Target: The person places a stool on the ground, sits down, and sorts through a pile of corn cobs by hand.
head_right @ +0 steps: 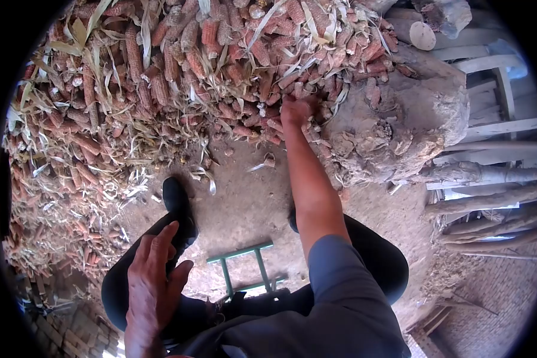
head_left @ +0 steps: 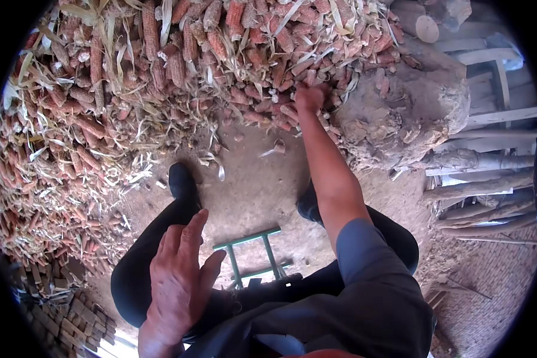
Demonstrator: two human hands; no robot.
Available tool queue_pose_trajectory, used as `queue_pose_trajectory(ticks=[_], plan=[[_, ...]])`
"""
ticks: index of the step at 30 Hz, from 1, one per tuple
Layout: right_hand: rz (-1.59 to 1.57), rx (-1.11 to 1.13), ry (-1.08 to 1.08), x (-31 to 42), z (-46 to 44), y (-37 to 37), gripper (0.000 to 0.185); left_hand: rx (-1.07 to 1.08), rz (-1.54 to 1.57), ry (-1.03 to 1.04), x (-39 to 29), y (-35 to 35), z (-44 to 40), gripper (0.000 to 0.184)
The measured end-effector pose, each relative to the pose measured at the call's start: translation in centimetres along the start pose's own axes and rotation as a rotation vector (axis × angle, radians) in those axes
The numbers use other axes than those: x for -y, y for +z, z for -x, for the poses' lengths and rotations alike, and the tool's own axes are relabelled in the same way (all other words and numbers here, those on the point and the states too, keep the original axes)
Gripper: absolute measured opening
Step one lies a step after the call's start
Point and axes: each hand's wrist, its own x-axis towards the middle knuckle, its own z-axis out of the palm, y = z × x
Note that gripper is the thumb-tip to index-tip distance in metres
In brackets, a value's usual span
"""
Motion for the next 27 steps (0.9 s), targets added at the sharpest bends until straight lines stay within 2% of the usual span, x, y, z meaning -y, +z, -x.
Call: queue_pose_trajectory(ticks=[2,4,5,6,8,10,14,16,20,22,23,25,27], plan=[[-0.022,-0.023,0.006,-0.6,-0.5,0.6,0.077,-0.002,0.0,0.001,0.0,0.0,-0.1,0.07],[-0.214,0.189,0.13,-1.8,-1.4,0.5,0.064,0.01,0.006,-0.001,-0.1,0.0,-0.1,0.07],[-0.214,0.189,0.131,-2.2,-1.4,0.8,0.064,0.011,0.006,-0.001,-0.1,0.0,-0.1,0.07],[-0.5,0.146,0.085,-2.0,-1.0,0.4,0.055,0.011,0.008,0.0,-0.1,0.0,-0.1,0.069],[-0.787,0.099,0.037,-1.1,-0.8,-0.4,0.046,0.009,0.008,0.002,-0.2,0.0,-0.1,0.069],[-0.409,0.242,0.185,-1.7,-2.2,-0.6,0.04,0.006,0.016,0.011,-0.2,0.0,-0.1,0.069],[-0.448,0.266,0.114,-3.7,-3.7,1.5,0.037,-0.001,0.008,0.014,-0.2,0.1,-0.1,0.069],[-0.529,0.274,0.343,-2.8,-3.4,0.8,0.035,-0.054,0.011,0.028,-0.1,0.4,-0.2,0.067],[-0.717,0.201,0.342,-2.4,-2.1,1.4,0.032,0.001,-0.001,0.015,-0.2,0.2,-0.3,0.069],[-0.848,0.301,0.349,-2.4,-2.0,1.5,0.03,0.006,-0.005,0.01,-0.3,0.2,-0.4,0.07],[-0.849,0.298,0.352,-2.5,-2.1,1.3,0.03,0.01,-0.007,0.012,-0.4,0.3,-0.5,0.07],[-0.612,0.36,0.405,-1.9,-2.4,0.4,0.028,0.01,0.009,-0.001,-0.5,0.4,-0.6,0.07],[-0.6,0.399,0.43,-0.1,-2.1,-1.7,0.029,0.003,-0.003,0.002,-0.3,0.4,-0.6,0.069]])
